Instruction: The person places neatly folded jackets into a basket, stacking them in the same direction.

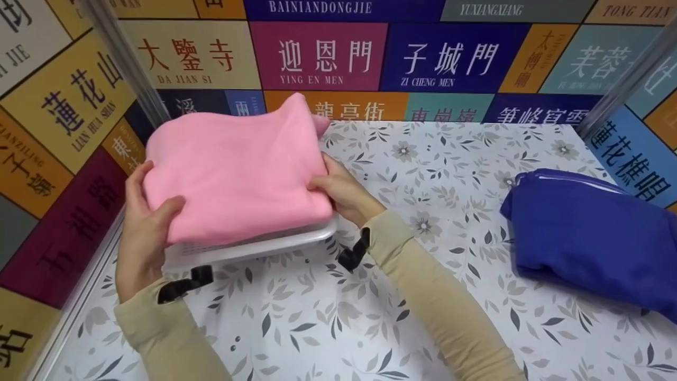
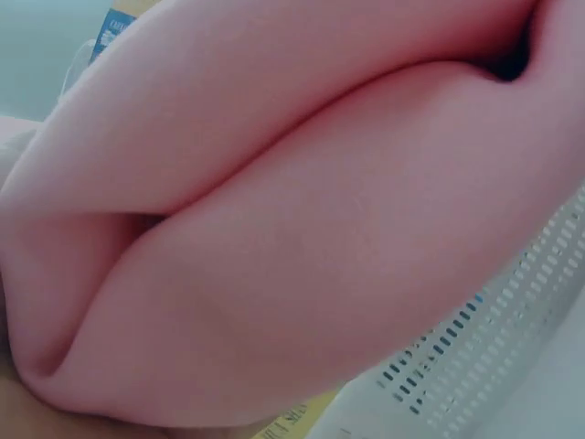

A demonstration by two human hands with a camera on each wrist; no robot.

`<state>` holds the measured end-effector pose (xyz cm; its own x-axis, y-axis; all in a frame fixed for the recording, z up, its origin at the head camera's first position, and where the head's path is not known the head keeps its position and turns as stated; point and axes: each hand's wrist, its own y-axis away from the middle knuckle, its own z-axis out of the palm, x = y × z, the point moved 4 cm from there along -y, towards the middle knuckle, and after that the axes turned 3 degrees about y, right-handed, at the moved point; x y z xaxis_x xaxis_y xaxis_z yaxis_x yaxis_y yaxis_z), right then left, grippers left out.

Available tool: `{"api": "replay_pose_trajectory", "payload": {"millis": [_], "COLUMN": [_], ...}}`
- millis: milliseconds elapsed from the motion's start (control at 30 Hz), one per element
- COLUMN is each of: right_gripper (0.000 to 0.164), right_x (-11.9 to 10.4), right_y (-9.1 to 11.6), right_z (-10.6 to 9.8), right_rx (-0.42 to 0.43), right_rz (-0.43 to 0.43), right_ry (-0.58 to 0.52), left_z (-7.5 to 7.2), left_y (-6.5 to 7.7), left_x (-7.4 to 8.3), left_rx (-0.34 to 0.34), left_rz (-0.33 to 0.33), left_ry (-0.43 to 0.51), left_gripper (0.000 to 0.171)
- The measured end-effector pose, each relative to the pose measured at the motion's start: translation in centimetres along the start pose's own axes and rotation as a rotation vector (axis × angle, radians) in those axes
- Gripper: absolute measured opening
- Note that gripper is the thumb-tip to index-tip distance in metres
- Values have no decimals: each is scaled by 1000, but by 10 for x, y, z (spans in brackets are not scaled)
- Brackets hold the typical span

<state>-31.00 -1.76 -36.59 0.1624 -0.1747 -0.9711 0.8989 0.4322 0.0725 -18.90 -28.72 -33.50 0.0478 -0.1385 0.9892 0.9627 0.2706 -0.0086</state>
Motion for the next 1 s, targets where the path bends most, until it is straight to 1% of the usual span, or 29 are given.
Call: {"api": "replay_pose_trajectory", "payload": {"millis": [100, 200, 333, 500, 667, 800, 900, 1000], "right_gripper": [86, 84, 81, 81, 81, 81, 80, 76], "right_x": [-1, -1, 1, 5, 10, 14, 15, 15], "right_y": [-1, -3, -4, -5, -7, -8, -9, -9], "right_z": [3, 9, 16, 22, 27, 31, 32, 34], "right_rx": [0, 7, 17, 10, 4, -16, -25, -57], "right_rz": [20, 27, 37, 45, 42, 53, 57, 53], "right_ry": [55, 118, 209, 275, 292, 301, 327, 363], "left_z": [-3, -6, -12, -18, -22, -25, -27, -27], "left_y": [-1, -3, -6, -7, -8, -8, -8, -9], "left_x": [-4, -7, -10, -14, -17, -21, -24, -25], "left_rx": [-6, -15, -14, 4, 3, -2, -7, -28], "left_rz": [-53, -98, -133, -155, -174, -206, -216, -219], "left_ry": [-45, -84, -125, -157, -198, -253, -310, -377], "left_gripper": [74, 73, 72, 73, 71, 70, 70, 70]}}
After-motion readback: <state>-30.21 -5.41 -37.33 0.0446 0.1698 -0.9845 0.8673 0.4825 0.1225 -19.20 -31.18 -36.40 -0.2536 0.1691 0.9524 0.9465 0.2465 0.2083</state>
